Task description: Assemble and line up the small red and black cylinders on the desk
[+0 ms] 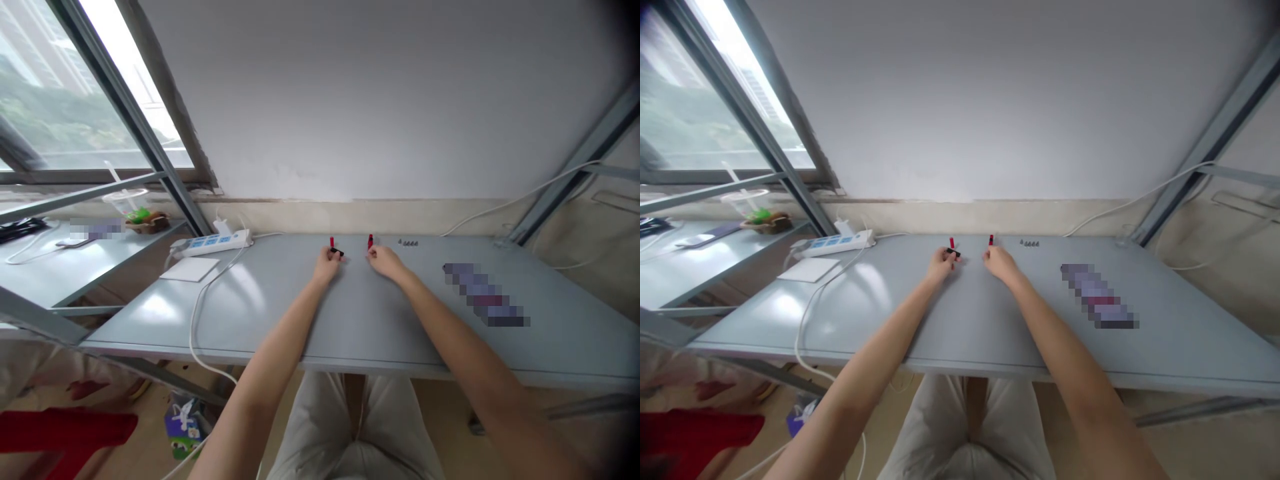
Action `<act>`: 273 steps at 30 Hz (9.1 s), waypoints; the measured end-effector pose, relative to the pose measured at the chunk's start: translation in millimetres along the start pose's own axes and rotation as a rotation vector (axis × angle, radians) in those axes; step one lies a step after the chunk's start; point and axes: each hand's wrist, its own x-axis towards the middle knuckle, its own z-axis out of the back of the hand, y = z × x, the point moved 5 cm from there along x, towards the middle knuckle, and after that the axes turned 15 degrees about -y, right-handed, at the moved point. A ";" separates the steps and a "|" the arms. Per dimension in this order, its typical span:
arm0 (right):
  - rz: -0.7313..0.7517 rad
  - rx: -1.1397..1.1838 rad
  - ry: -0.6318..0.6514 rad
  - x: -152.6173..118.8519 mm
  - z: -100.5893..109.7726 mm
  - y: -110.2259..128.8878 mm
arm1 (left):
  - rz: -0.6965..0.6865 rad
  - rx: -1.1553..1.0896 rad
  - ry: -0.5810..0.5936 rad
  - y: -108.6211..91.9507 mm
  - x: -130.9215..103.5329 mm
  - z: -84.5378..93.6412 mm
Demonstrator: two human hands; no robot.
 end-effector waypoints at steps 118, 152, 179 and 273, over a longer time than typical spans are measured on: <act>-0.261 -0.067 -0.133 -17.4 4.8 -38.1 | -0.309 0.455 0.093 -12.3 -8.9 -31.7; -0.264 -0.113 -0.110 -1.2 -11.2 -40.9 | -0.418 0.691 0.151 -1.5 17.9 -96.8; -0.255 -0.129 -0.135 -3.0 -13.2 -47.8 | -0.625 0.828 0.139 -28.8 8.1 -76.8; -0.248 -0.134 -0.039 -10.1 10.7 -40.1 | -0.366 0.445 0.195 -13.9 10.8 -75.8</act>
